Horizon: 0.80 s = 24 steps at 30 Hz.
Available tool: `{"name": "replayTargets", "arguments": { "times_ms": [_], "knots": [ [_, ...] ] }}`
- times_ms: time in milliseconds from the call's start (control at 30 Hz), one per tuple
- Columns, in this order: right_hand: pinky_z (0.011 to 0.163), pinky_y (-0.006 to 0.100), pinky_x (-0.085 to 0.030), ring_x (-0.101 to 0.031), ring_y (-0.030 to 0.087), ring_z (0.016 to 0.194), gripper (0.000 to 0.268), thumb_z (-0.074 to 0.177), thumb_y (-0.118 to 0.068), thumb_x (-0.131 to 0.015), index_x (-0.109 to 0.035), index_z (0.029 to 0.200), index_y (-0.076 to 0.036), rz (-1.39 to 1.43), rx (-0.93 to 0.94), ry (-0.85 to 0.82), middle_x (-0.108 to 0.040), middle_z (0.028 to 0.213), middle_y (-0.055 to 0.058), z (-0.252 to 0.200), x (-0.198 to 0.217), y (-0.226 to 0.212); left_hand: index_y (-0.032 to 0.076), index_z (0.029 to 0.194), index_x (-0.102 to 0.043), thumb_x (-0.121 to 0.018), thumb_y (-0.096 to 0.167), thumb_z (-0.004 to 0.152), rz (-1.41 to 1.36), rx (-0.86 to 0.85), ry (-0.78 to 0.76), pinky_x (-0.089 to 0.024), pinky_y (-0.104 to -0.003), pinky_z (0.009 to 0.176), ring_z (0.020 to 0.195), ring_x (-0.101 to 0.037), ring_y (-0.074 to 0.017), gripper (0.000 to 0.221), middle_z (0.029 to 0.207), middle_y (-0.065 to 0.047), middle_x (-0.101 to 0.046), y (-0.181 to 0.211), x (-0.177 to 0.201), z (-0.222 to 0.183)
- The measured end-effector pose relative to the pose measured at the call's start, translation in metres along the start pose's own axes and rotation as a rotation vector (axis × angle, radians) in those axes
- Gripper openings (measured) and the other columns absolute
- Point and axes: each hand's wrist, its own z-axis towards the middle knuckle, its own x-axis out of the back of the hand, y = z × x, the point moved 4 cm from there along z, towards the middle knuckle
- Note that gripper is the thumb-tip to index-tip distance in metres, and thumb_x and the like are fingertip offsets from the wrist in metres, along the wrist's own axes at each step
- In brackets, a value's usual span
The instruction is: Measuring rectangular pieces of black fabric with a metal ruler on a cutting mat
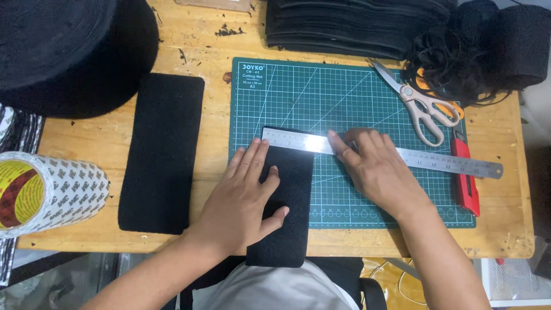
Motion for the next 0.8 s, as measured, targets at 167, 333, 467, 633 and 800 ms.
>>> {"name": "replayTargets", "arguments": {
  "times_ms": [167, 333, 467, 633, 800],
  "knots": [
    [0.085, 0.046, -0.046, -0.053, 0.033, 0.112, 0.052, 0.105, -0.014, -0.05, -0.045, 0.157, -0.012, -0.041, 0.024, -0.045, -0.056, 0.126, 0.014, 0.003, 0.001, -0.002, 0.0, 0.121, -0.062, -0.061, 0.049, 0.091, 0.041, -0.004, 0.018, -0.021, -0.058, 0.125, 0.153, -0.026, -0.0485, 0.058, 0.157, -0.039, -0.033, -0.001, 0.001, 0.003],
    [0.079, 0.042, -0.044, -0.053, 0.032, 0.109, 0.051, 0.105, -0.016, -0.052, -0.047, 0.156, -0.012, -0.037, 0.022, -0.035, -0.058, 0.123, 0.013, 0.005, 0.005, -0.003, -0.001, 0.119, -0.063, -0.06, 0.05, 0.091, 0.066, -0.014, 0.028, -0.022, -0.059, 0.125, 0.152, -0.026, -0.049, 0.058, 0.156, -0.041, -0.034, -0.003, -0.005, 0.002],
    [0.079, 0.043, -0.044, -0.053, 0.033, 0.112, 0.052, 0.103, -0.014, -0.054, -0.048, 0.154, -0.013, -0.045, 0.019, -0.036, -0.058, 0.124, 0.011, 0.004, 0.005, -0.004, -0.003, 0.118, -0.064, -0.067, 0.047, 0.085, 0.033, -0.027, 0.093, -0.026, -0.062, 0.123, 0.149, -0.03, -0.0517, 0.06, 0.153, -0.043, -0.036, -0.003, -0.006, 0.002],
    [0.083, 0.043, -0.044, -0.055, 0.032, 0.114, 0.052, 0.1, -0.012, -0.059, -0.052, 0.152, -0.015, -0.023, 0.012, -0.014, -0.06, 0.125, 0.009, 0.005, 0.006, -0.005, -0.002, 0.119, -0.066, -0.07, 0.05, 0.081, 0.028, -0.011, 0.11, -0.028, -0.061, 0.122, 0.147, -0.035, -0.0514, 0.065, 0.15, -0.042, -0.041, -0.005, -0.005, 0.002],
    [0.08, 0.043, -0.047, -0.057, 0.032, 0.111, 0.051, 0.1, -0.01, -0.064, -0.054, 0.15, -0.014, -0.018, 0.022, 0.021, -0.061, 0.121, 0.01, 0.006, 0.008, -0.007, 0.0, 0.121, -0.065, -0.065, 0.052, 0.087, 0.021, 0.0, 0.059, -0.026, -0.06, 0.124, 0.15, -0.032, -0.05, 0.062, 0.153, -0.041, -0.038, -0.006, -0.008, 0.0]
  ]
}}
